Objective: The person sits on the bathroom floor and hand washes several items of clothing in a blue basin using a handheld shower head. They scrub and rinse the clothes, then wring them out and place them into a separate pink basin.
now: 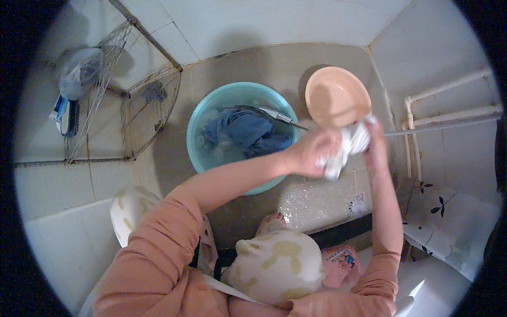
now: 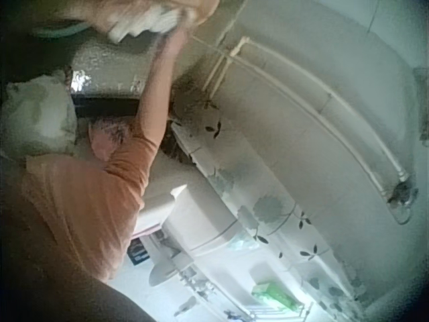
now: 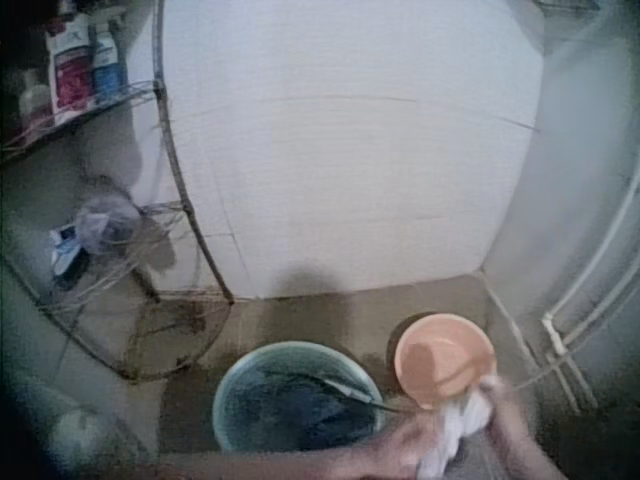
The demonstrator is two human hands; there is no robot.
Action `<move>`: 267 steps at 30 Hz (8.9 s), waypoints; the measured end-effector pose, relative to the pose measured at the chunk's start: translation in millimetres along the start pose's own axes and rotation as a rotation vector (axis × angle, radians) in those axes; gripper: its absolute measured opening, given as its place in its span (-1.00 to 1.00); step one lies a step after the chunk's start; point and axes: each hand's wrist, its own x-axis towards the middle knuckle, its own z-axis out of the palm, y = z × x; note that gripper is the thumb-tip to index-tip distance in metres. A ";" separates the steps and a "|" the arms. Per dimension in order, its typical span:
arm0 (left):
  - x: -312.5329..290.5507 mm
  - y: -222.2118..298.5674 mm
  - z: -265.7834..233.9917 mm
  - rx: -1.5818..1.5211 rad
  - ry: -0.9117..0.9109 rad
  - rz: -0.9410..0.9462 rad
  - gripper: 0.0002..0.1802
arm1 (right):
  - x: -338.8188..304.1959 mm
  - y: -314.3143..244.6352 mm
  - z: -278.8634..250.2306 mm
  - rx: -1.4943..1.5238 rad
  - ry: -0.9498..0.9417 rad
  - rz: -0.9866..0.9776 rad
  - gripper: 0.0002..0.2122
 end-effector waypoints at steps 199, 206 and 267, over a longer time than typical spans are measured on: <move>-156.3 -107.9 -194.8 -1.031 0.709 -1.292 -0.62 | 54.8 111.5 269.2 -0.663 -0.471 -0.001 -0.68; -178.4 -118.8 -180.1 -0.850 0.645 -1.143 -0.62 | 70.6 144.1 253.0 -0.873 -0.519 -0.072 -0.75; -180.5 -125.1 -170.6 -0.569 0.766 -1.394 -0.54 | 86.4 132.4 322.1 -1.227 -0.425 -0.563 -0.64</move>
